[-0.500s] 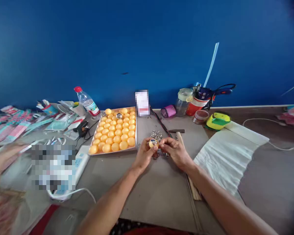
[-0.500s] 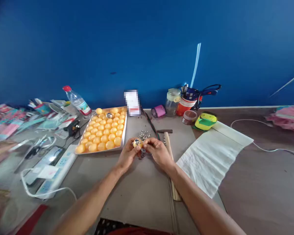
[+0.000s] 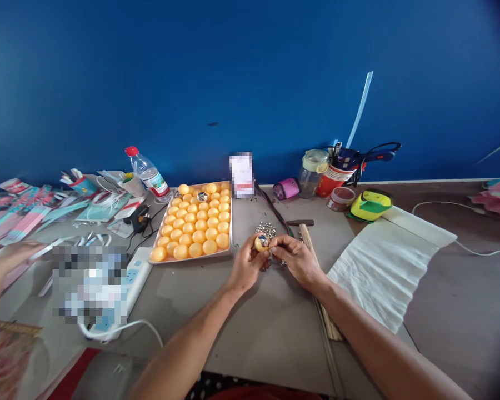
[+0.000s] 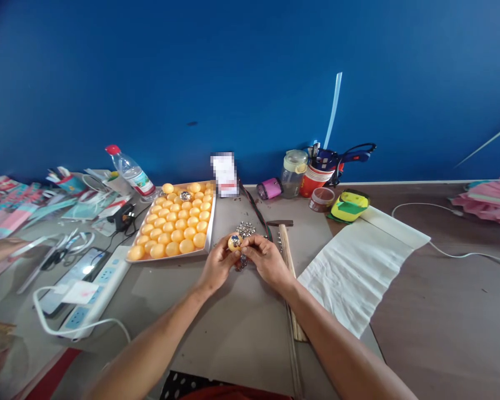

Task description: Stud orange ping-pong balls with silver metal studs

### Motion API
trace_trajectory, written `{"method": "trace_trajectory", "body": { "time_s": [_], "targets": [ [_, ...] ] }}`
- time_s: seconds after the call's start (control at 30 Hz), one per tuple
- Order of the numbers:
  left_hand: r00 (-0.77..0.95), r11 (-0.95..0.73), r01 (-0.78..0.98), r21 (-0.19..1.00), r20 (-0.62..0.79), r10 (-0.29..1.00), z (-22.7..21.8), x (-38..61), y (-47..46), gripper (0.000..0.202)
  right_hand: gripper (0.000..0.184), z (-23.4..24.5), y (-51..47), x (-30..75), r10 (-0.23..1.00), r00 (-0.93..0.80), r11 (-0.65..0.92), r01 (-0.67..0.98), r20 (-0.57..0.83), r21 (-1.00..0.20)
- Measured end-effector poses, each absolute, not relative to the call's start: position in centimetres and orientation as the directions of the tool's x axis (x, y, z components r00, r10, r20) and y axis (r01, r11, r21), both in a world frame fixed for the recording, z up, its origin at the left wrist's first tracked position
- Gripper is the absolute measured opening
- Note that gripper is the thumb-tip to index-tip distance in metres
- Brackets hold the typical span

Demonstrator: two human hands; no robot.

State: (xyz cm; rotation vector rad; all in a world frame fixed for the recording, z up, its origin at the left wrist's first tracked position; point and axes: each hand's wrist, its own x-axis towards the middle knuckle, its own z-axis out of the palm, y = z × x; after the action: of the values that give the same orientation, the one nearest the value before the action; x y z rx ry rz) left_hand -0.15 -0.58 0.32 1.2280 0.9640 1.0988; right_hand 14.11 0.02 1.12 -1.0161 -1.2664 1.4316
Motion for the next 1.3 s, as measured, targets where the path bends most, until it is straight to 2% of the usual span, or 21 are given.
{"method": "trace_trajectory", "body": {
  "time_s": [0.2,0.33,0.57,0.9,1.3],
  "targets": [
    [0.119,-0.022,-0.135,0.991,0.038,0.992,0.2,0.1,-0.8,0.051,0.019,1.4,-0.2,14.0,0.974,-0.222,-0.001,-0.155,0.034,-0.988],
    [0.116,-0.03,-0.144,0.989,0.047,0.992,0.1,0.2,-0.8,0.047,0.021,1.4,-0.2,14.0,0.972,-0.225,0.029,-0.171,0.067,-0.985],
    [0.12,-0.077,-0.026,0.997,0.079,0.99,-0.6,-0.1,-0.7,0.044,0.02,1.0,0.0,14.2,0.966,-0.248,0.013,-0.213,0.067,-0.977],
    [0.091,-0.178,0.341,0.923,0.156,0.984,0.2,-0.7,-0.7,0.042,0.015,0.8,0.3,14.5,0.964,-0.264,-0.017,-0.089,0.007,-0.996],
    [0.067,-0.21,0.392,0.896,0.2,0.978,-0.9,-0.5,-1.0,0.037,0.004,1.9,-0.4,13.6,0.983,-0.171,-0.057,0.052,-0.065,-0.997]
  ]
}}
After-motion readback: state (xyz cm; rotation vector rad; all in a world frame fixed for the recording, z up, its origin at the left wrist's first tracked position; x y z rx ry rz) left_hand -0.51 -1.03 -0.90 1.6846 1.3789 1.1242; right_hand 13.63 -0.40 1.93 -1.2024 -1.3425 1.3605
